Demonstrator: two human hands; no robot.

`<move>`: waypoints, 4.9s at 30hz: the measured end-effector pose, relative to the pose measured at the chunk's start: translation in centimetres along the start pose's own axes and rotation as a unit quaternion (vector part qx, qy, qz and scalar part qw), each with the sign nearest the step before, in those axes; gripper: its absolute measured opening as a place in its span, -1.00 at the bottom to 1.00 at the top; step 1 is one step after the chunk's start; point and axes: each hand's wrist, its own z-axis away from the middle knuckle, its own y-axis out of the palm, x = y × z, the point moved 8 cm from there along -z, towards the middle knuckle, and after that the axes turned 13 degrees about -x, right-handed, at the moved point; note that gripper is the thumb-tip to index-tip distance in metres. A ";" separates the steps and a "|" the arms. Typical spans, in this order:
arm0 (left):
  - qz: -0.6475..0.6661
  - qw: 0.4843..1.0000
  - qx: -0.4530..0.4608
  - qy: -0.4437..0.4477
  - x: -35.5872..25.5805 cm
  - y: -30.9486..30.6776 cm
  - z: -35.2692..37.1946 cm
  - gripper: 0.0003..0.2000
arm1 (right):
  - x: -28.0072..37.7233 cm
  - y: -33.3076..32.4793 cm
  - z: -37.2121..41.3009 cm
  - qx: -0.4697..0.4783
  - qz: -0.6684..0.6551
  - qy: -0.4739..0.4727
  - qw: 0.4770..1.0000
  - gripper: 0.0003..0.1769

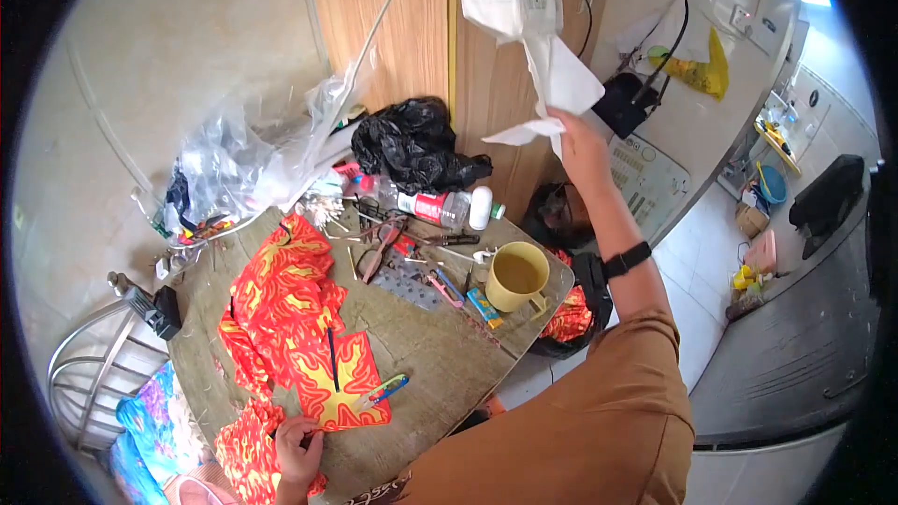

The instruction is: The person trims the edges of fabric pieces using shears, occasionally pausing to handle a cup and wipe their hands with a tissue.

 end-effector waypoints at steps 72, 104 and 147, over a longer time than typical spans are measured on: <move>-0.041 0.996 0.077 -0.009 0.4 1.1 0.9 -0.90 | -4.3 0.7 24.9 0.298 0.186 0.087 0.932 -0.43; -0.020 0.997 0.078 0.000 0.6 1.1 1.0 -0.88 | 0.6 -5.6 25.4 0.090 -0.004 0.166 0.982 -0.64; -0.042 0.995 0.090 0.004 1.1 1.2 1.1 -0.87 | 1.6 -13.3 21.6 -0.174 -0.044 0.065 0.982 -0.65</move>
